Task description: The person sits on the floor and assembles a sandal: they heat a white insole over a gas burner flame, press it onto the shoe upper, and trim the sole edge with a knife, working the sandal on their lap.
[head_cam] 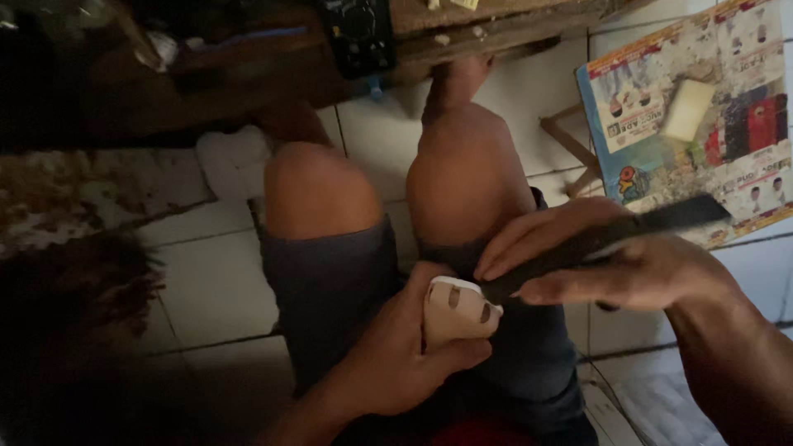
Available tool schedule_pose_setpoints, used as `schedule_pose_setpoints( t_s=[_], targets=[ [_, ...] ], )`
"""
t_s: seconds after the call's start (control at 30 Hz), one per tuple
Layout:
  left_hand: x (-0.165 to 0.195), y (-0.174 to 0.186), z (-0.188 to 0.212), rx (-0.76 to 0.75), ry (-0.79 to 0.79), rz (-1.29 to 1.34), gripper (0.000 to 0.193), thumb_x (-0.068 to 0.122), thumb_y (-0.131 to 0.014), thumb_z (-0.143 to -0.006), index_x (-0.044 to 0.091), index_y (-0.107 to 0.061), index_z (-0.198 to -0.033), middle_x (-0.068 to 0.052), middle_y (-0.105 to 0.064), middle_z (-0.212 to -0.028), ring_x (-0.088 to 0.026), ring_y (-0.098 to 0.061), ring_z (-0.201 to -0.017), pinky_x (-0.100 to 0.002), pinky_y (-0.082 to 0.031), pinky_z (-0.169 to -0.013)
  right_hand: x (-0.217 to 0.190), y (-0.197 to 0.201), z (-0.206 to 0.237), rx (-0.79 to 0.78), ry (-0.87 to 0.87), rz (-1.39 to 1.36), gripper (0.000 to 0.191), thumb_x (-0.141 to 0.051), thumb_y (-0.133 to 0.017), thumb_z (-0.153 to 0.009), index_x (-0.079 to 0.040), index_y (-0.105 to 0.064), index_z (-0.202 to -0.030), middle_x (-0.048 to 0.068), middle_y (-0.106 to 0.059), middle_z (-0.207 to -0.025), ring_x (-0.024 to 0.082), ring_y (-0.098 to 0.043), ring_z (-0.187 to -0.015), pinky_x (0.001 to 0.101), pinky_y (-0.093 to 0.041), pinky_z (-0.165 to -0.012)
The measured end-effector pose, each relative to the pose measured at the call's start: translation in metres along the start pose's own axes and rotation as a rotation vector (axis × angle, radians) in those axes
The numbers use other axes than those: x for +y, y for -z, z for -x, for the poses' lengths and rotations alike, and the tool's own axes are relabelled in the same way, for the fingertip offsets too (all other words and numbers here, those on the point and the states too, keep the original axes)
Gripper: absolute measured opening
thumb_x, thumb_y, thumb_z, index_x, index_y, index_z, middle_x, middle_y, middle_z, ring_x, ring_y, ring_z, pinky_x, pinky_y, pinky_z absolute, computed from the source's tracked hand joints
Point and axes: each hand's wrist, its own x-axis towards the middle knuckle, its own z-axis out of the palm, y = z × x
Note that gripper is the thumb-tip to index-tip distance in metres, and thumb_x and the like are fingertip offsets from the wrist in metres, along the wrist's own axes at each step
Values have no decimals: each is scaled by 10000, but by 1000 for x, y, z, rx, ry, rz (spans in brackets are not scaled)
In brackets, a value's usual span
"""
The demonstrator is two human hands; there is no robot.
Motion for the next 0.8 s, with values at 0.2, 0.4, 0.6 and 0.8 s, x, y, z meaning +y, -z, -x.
schedule_pose_setpoints(
  t_s=[0.2, 0.4, 0.6, 0.8],
  targets=[
    [-5, 13, -8, -89, 291, 609, 577, 191, -797, -834, 71, -503, -1315, -88, -652, -1106, -173, -664, -981, -340, -576, -829, -5, 0, -7, 20, -189, -289, 354, -146, -773, -865, 37, -815, -1165, 233, -771, -1206, 294, -777, -745, 419, -648, -620],
    [-8, 14, -8, -3, 296, 758, 556, 147, -780, -849, 32, -492, -1311, -113, -635, -1109, -181, -657, -967, -361, -572, -807, -6, -14, 0, 254, -163, -283, 320, -104, -779, -838, 40, -790, -1124, 251, -785, -1152, 385, -778, -1068, 485, -642, -874],
    [-13, 12, -12, 88, 383, 929, 515, 209, -685, -832, 14, -529, -1282, -129, -681, -1060, -189, -700, -929, -363, -589, -816, -5, -33, 9, 317, -178, -308, 307, -91, -772, -838, 29, -788, -1121, 250, -791, -1179, 386, -731, -1098, 494, -600, -924],
    [-12, 5, -15, 176, 268, 1032, 383, 205, -664, -872, -31, -615, -1169, -133, -685, -968, -213, -685, -866, -345, -560, -764, -13, -58, 21, 446, -241, -194, 360, -101, -771, -822, 52, -798, -1147, 235, -731, -1198, 379, -691, -1136, 441, -584, -967]
  ],
)
